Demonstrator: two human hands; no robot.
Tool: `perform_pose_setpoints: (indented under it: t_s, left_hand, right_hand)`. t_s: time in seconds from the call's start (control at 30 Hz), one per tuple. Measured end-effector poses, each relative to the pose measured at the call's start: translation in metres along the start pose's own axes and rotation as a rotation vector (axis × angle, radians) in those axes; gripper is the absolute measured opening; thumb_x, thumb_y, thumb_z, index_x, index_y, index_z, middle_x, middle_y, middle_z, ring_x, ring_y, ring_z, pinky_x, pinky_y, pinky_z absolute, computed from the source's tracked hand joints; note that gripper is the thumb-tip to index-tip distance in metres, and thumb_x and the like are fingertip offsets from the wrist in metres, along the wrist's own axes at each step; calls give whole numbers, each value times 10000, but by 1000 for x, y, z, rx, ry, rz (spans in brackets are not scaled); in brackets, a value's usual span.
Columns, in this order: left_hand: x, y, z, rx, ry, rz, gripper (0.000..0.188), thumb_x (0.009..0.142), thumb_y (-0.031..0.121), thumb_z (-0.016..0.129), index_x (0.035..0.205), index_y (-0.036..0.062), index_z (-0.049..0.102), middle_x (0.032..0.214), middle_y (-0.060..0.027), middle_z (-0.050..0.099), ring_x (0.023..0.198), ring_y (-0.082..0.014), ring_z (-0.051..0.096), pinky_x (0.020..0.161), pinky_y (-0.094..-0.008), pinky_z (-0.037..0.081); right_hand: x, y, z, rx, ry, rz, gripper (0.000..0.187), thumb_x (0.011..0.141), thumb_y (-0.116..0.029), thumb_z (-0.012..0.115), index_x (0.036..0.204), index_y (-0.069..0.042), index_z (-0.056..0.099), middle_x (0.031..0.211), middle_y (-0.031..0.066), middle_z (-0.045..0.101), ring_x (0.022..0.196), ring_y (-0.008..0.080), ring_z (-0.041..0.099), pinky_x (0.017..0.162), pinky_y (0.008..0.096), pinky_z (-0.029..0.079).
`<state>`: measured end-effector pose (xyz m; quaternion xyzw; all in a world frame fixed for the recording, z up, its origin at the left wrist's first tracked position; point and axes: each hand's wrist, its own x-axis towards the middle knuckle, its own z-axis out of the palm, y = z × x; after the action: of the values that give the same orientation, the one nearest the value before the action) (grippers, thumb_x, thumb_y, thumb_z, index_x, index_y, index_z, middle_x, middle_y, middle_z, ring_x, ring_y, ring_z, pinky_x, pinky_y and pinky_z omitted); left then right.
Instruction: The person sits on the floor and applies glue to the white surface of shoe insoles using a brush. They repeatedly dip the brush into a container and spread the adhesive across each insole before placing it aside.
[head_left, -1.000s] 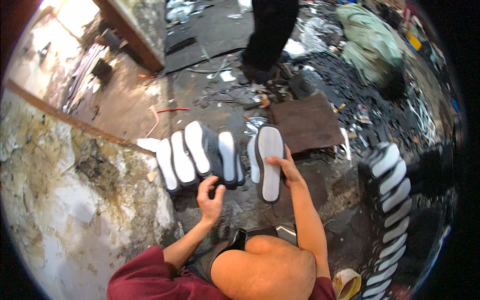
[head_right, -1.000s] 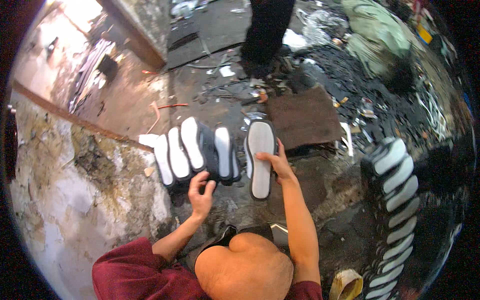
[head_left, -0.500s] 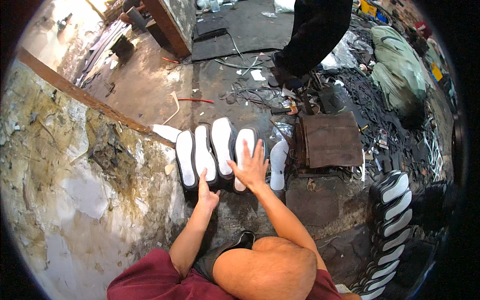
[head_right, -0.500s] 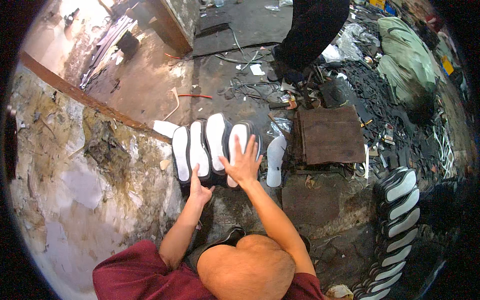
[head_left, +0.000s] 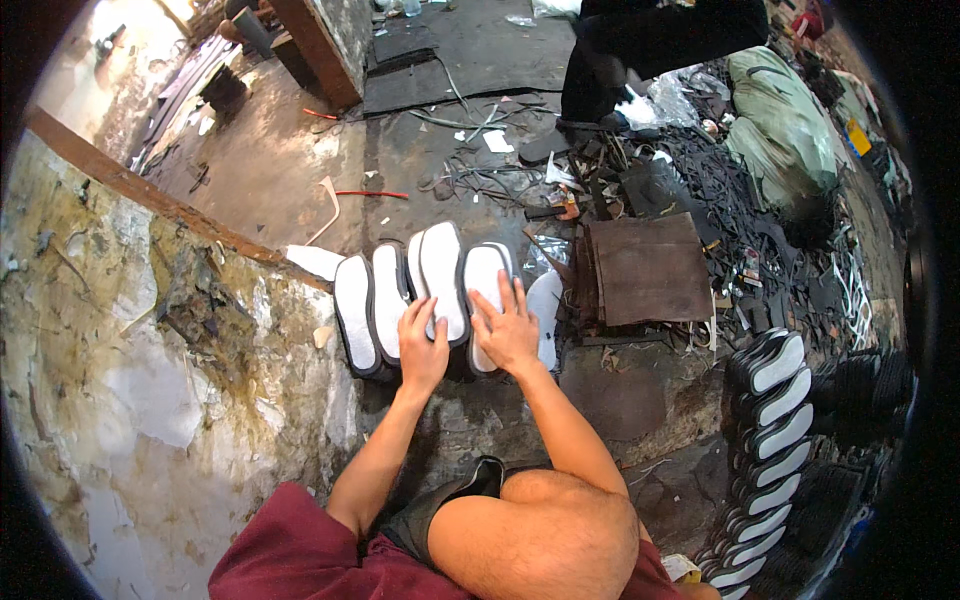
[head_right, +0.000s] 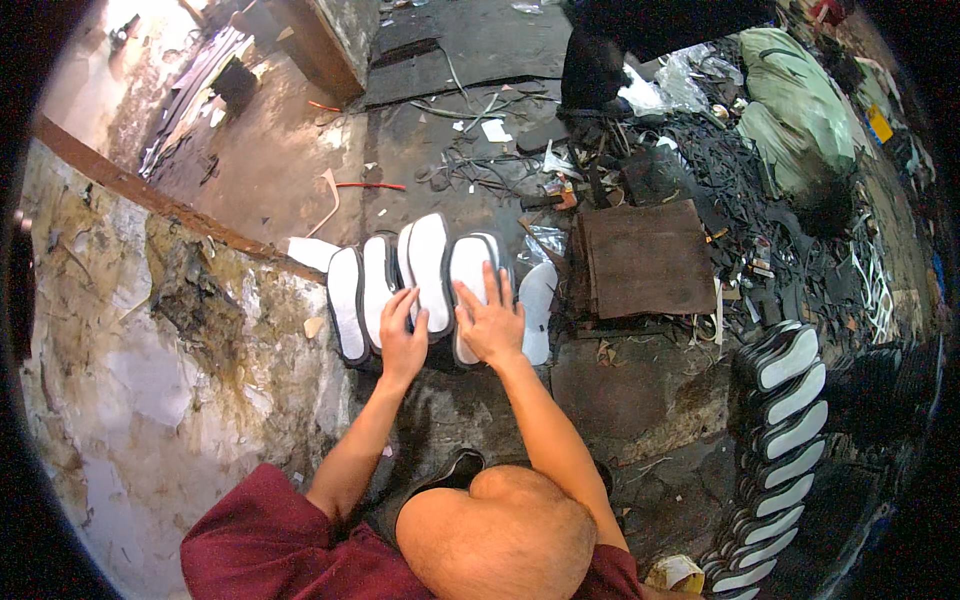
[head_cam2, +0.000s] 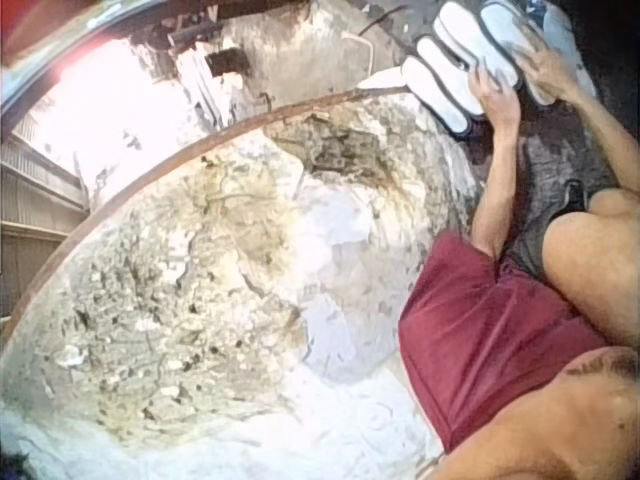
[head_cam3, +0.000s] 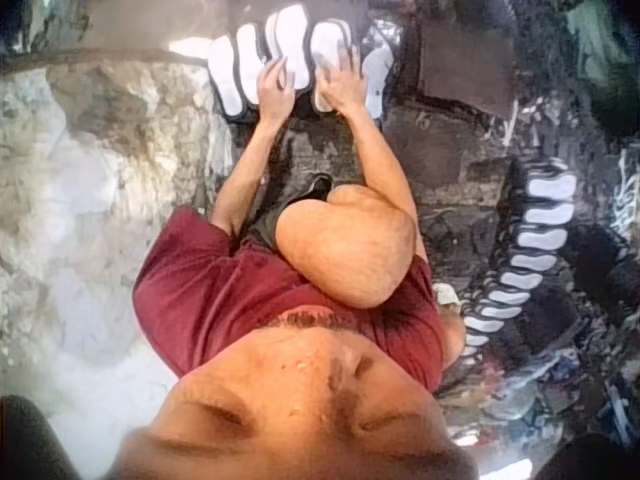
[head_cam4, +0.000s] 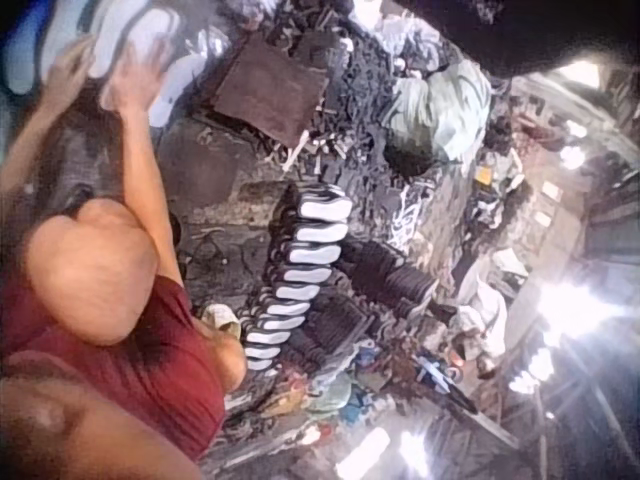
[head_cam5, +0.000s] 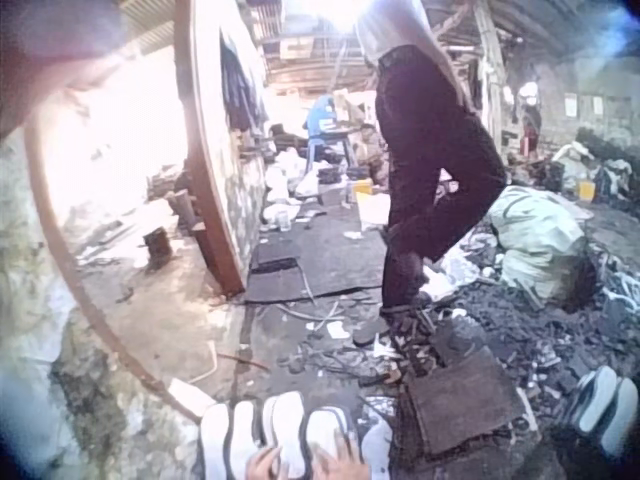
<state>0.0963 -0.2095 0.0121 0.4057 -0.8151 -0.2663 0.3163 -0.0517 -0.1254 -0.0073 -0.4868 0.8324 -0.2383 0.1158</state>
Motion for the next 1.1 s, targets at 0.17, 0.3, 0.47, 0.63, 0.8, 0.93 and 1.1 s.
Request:
perform_pose_setpoints:
  t_s: [0.17,0.3,0.47,0.63,0.8,0.93,1.1]
  left_hand:
    - [33,6,19,445,-224,56,461,884,275,677,1261,16,617,1366,-216,526,1172,-393,502,956,-482,449]
    - [37,-1,24,471,-127,-55,501,820,314,736,1200,19,597,1353,-235,504,1158,-404,509,948,-493,454]
    - [47,4,35,396,-248,-312,527,801,307,745,1179,-3,548,1231,-244,611,1169,-447,521,976,-494,453]
    - [50,6,41,502,-312,-402,614,841,365,726,1263,-14,492,1192,-258,616,1174,-437,528,976,-520,458]
    - [63,-20,47,465,-385,-428,631,864,400,670,1314,16,451,1219,-322,576,1204,-469,507,989,-528,442]
    - [66,2,58,538,-326,-520,680,853,284,621,1423,46,337,1290,-385,497,1260,-492,459,1063,-552,362]
    - [77,9,65,438,-357,-732,930,806,235,601,1567,68,92,1410,-374,392,1355,-486,360,1126,-553,248]
  right_hand:
    - [-6,13,7,17,41,-61,465,911,-406,592,1375,-419,566,1644,43,217,1488,341,248,1027,632,402]
    - [-5,11,1,4,77,-59,463,899,-382,601,1360,-418,579,1641,37,225,1456,367,308,969,616,464]
    - [-15,19,10,179,106,77,496,894,-335,597,1383,-414,560,1638,83,228,1184,410,595,818,476,572]
    - [-19,40,-1,371,81,260,492,916,-358,559,1403,-421,534,1644,122,205,976,409,690,811,452,562]
    - [-18,67,-7,459,118,408,633,928,-504,546,1508,-311,382,1615,224,217,1311,435,495,1020,521,445]
    - [-31,69,-10,-78,346,466,653,899,-315,649,1482,-178,389,1565,237,310,1376,493,364,1099,542,348]
    - [-15,26,11,719,139,148,549,929,-330,642,1363,-13,533,1260,259,612,1216,364,569,1049,436,424]
